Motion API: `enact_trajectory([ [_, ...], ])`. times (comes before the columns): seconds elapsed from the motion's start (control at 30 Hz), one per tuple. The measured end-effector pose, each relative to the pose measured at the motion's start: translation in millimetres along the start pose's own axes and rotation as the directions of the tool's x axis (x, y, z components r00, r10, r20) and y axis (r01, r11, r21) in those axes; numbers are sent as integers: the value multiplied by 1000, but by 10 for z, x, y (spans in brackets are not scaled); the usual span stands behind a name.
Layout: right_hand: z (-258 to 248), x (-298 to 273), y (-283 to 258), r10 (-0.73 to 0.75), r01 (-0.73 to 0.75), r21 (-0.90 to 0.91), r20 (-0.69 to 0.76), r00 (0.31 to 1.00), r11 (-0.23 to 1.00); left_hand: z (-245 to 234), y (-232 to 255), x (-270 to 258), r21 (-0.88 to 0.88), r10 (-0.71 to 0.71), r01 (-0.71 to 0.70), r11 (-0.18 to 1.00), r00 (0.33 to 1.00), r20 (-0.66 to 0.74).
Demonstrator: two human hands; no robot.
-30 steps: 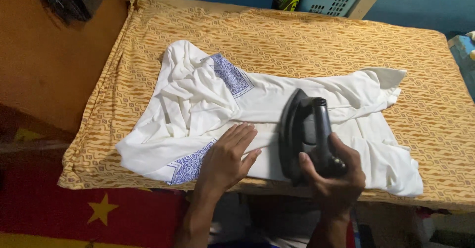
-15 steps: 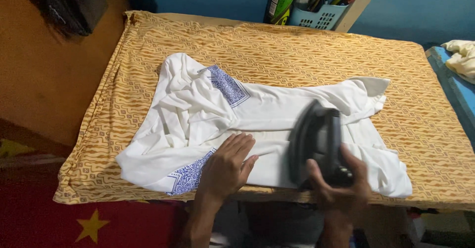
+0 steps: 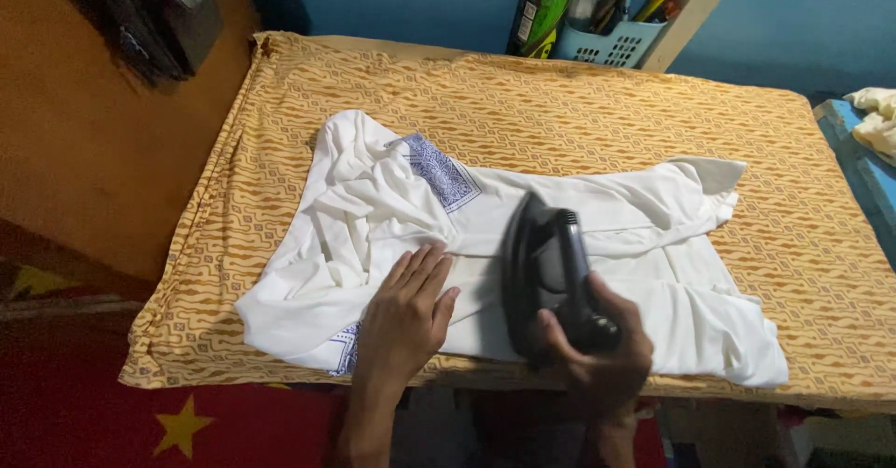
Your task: Ironing a white patterned shirt on a flat surface.
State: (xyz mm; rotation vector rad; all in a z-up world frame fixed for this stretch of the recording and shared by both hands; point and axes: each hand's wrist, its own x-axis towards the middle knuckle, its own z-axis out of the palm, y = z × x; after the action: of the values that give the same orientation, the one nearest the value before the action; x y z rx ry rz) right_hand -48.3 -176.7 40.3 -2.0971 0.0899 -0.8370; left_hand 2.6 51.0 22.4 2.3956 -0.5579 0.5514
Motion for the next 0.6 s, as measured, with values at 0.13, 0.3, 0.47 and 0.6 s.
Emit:
enact_trajectory([
  [0.13, -165, 117, 213, 148, -156, -107, -78, 986, 982, 20, -34, -20, -28, -22, 23, 999, 1000, 20],
  [0.3, -268, 180, 167, 76, -98, -114, -184, 980, 989, 77, -62, -43, -48, -19, 20, 999, 1000, 24],
  [0.47, -183, 36, 135, -18, 9, -83, -98, 995, 996, 34, -33, -19, -60, 10, -8, 998, 1000, 23],
  [0.6, 21, -64, -178, 52, -58, 173, 38, 998, 983, 6, 1, -34, -73, -23, 24, 997, 1000, 15],
])
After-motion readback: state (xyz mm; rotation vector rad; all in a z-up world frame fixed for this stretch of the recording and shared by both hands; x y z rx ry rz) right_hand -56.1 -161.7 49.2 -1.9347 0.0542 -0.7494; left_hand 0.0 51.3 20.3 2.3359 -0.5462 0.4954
